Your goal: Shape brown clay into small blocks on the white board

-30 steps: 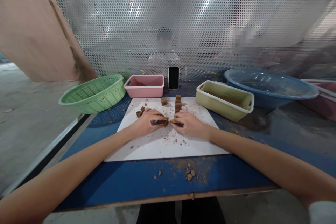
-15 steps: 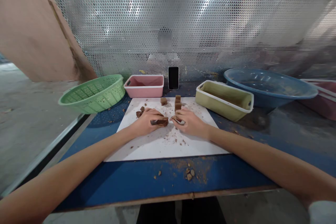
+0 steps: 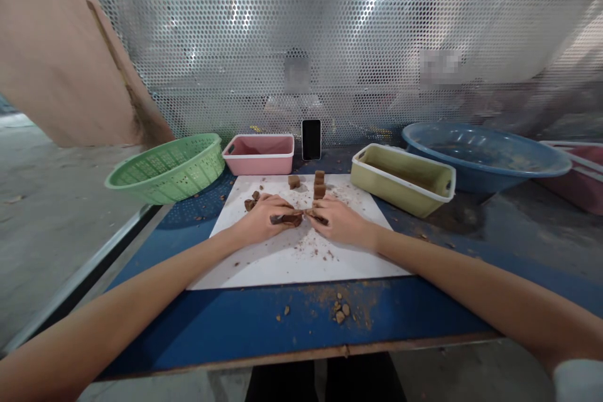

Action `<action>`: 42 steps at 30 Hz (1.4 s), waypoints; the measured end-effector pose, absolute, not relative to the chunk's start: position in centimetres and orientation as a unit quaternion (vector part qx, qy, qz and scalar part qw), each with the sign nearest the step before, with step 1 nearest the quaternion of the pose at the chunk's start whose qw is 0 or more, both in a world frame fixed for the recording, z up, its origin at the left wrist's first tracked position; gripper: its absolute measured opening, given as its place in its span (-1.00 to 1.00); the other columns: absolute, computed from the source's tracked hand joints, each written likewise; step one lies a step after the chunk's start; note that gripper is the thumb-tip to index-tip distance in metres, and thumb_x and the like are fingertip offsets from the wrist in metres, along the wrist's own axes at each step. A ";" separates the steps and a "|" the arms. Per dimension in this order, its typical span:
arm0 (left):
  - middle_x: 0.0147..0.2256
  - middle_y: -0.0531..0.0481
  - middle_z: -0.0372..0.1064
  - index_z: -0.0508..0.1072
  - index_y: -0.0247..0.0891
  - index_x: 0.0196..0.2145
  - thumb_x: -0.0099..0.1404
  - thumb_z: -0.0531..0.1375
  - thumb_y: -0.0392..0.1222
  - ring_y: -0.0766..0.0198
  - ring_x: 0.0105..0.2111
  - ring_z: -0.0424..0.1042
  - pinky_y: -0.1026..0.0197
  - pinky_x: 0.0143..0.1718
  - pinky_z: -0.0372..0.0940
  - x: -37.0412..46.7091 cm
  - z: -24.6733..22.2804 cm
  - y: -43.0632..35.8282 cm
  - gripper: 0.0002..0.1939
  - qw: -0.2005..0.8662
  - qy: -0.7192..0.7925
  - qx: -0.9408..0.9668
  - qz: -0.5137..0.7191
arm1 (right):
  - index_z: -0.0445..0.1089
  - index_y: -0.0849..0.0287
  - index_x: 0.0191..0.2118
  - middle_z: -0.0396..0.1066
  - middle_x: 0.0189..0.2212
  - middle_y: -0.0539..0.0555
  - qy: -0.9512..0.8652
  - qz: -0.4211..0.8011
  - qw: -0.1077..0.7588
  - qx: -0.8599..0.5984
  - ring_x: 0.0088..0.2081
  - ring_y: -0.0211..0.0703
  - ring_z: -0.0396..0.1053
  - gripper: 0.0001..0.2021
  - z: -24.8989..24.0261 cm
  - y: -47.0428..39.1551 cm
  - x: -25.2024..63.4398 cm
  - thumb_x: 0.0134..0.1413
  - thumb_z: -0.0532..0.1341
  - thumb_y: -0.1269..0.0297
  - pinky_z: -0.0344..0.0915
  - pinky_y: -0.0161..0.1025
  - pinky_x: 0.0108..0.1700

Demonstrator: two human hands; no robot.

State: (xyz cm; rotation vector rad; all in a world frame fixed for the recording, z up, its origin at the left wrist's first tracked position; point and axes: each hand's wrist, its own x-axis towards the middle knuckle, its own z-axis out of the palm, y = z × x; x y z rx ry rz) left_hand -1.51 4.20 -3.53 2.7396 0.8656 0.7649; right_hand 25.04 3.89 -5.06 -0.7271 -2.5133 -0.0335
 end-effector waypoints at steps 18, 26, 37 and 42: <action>-0.12 -0.06 0.62 0.57 -0.16 -0.07 0.49 0.22 -0.05 0.08 -0.07 0.55 -0.02 0.08 0.26 -1.4 -3.3 3.8 -0.80 0.073 0.293 0.920 0.248 | 0.40 0.14 -0.43 0.44 -0.43 0.06 -0.932 0.011 0.263 -0.247 -0.34 -0.13 0.33 -0.71 -4.6 3.5 25.2 0.38 0.14 0.38 0.19 -0.06 0.00; -0.16 -0.06 0.63 0.59 -0.17 -0.09 0.50 0.25 0.01 0.12 -0.11 0.56 0.02 0.02 0.26 -1.1 -3.0 3.7 -0.77 0.081 0.279 0.922 0.256 | 0.51 0.14 -0.29 0.48 -0.38 0.08 -0.930 0.037 0.300 -0.210 -0.32 -0.11 0.35 -0.75 -4.2 3.0 25.5 0.40 0.12 0.34 0.26 -0.06 -0.06; -0.15 -0.03 0.63 0.60 -0.15 -0.10 0.48 0.27 0.01 0.14 -0.10 0.56 0.03 0.05 0.25 -1.2 -3.2 3.8 -0.78 0.087 0.282 0.919 0.262 | 0.54 0.15 -0.31 0.47 -0.41 0.09 -0.912 0.155 0.326 -0.197 -0.31 -0.09 0.34 -0.68 -3.4 2.8 25.9 0.43 0.12 0.19 0.29 -0.01 -0.05; -0.13 -0.06 0.64 0.61 -0.15 -0.08 0.47 0.26 0.04 0.10 -0.07 0.56 -0.01 0.11 0.24 -1.3 -3.4 3.8 -0.75 0.092 0.308 0.910 0.263 | 0.56 0.19 -0.45 0.41 -0.64 0.04 -0.751 0.542 0.364 -0.093 -0.62 -0.25 0.15 -0.41 0.6 -0.2 25.7 0.45 0.02 -0.06 0.37 -0.12 -0.31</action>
